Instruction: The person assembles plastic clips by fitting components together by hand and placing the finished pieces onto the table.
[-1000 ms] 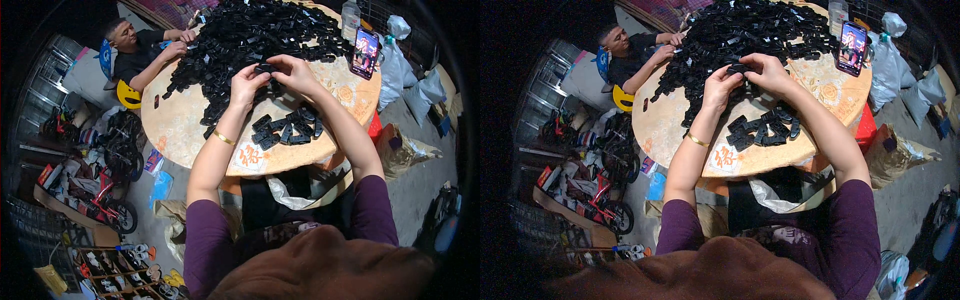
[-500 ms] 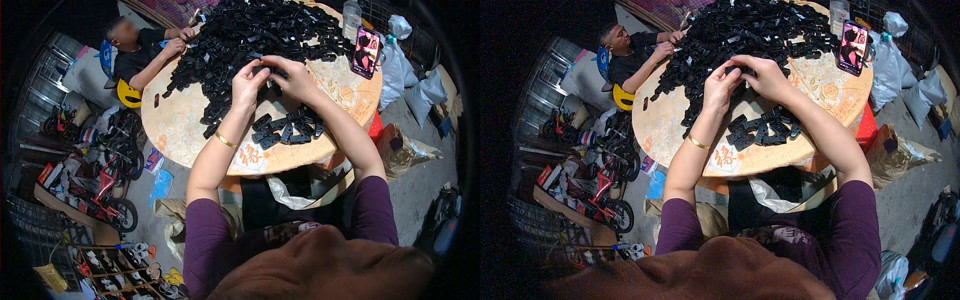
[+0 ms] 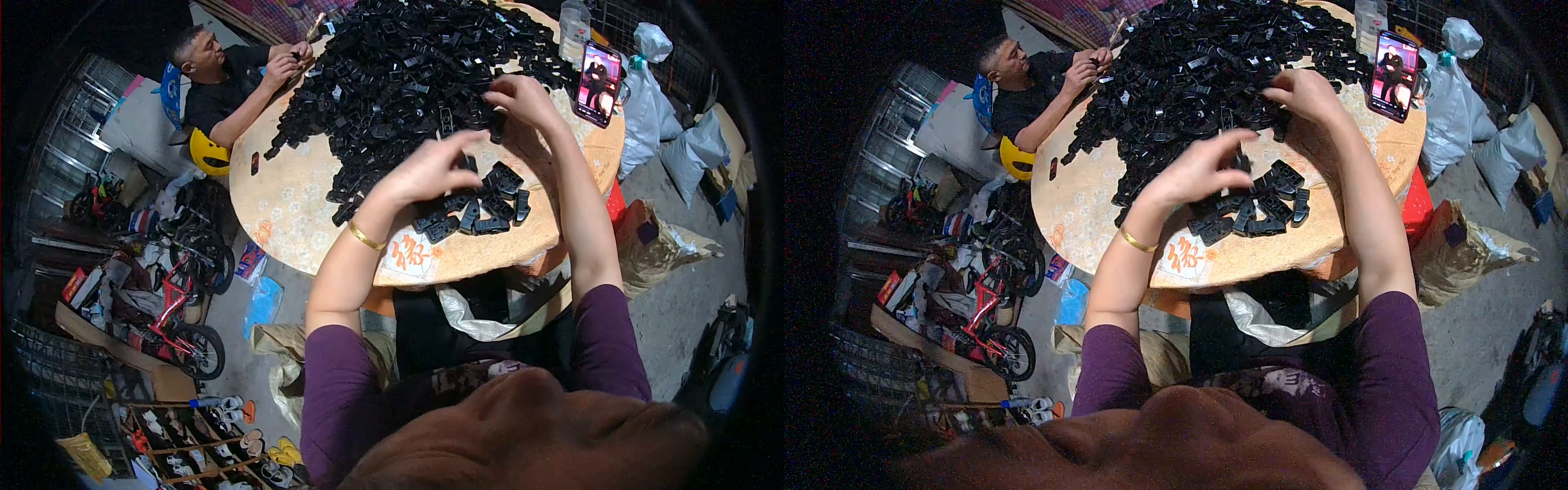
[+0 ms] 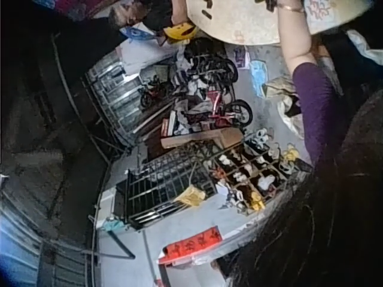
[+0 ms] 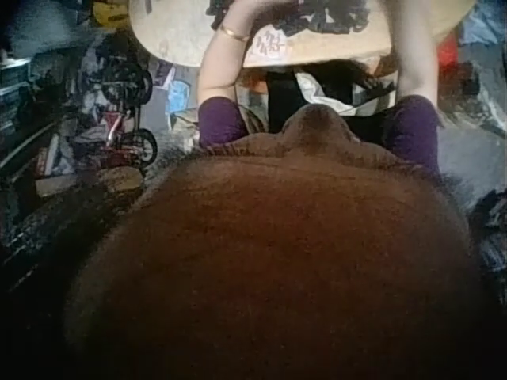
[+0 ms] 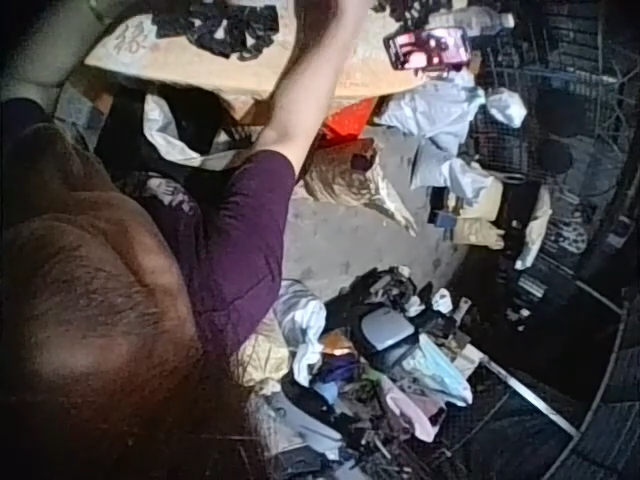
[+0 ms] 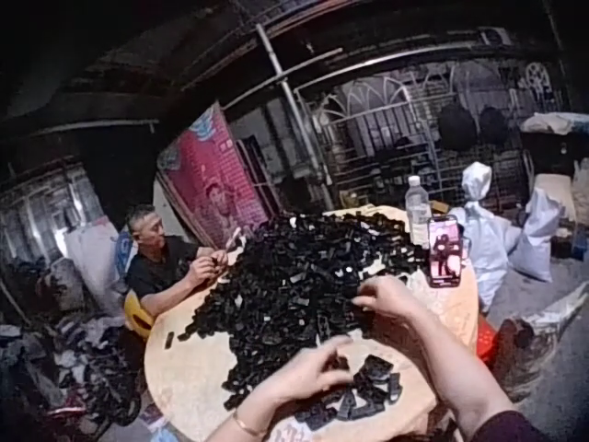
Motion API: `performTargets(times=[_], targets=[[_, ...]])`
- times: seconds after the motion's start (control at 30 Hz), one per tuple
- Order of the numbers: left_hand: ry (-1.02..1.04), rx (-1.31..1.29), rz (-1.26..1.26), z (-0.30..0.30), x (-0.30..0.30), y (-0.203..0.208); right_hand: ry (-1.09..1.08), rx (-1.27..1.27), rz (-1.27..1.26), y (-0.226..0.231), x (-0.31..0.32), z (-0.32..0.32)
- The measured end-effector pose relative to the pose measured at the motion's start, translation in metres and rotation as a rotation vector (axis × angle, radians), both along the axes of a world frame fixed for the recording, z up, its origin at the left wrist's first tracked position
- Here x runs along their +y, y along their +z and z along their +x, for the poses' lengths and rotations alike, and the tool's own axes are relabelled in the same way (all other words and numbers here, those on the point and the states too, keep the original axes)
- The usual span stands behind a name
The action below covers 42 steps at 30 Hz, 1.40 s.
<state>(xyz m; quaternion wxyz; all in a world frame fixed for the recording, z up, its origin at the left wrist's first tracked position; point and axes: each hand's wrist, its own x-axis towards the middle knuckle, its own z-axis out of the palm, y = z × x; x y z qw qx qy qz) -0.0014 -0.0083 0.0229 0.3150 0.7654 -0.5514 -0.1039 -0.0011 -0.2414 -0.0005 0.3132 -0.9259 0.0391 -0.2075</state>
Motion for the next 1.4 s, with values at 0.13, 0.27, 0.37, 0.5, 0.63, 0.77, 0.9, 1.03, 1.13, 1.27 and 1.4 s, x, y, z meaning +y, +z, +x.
performTargets(times=[0.13, 0.27, 0.37, 0.5, 0.63, 0.77, 0.9, 1.03, 1.13, 1.27, 1.4], targets=[[-0.046, 0.120, 0.043, 0.010, -0.007, -0.025, 0.107, 0.169, -0.109, -0.006, -0.009, 0.005], [0.359, -0.328, -0.089, 0.020, -0.020, -0.038, 0.087, -0.031, -0.060, -0.018, 0.004, 0.013], [0.468, -0.491, 0.004, 0.023, -0.027, -0.047, 0.124, -0.048, -0.028, -0.009, 0.029, 0.008], [0.442, -0.571, -0.063, 0.036, -0.031, -0.063, 0.217, -0.005, -0.136, -0.016, 0.040, 0.013], [0.512, -0.313, -0.175, 0.031, -0.026, -0.055, 0.221, -0.080, -0.134, -0.019, 0.035, 0.009], [0.514, 0.168, -0.265, 0.033, -0.015, -0.034, 0.278, -0.045, 0.523, -0.009, 0.037, 0.012], [0.403, 0.813, -0.595, 0.032, -0.010, -0.026, 0.505, -0.075, 1.106, 0.003, 0.058, 0.000], [0.450, 0.570, -0.533, 0.040, -0.008, -0.028, 0.430, -0.015, 1.059, 0.006, 0.065, -0.005], [0.437, 0.553, -0.526, 0.034, -0.009, -0.024, 0.580, 0.040, 1.211, 0.005, 0.062, -0.008], [0.341, 0.638, -0.516, 0.033, -0.008, -0.019, 0.646, 0.055, 1.313, 0.004, 0.071, -0.008], [0.306, 0.727, -0.583, 0.032, -0.008, -0.022, 0.574, 0.001, 0.963, 0.004, 0.076, -0.007]])
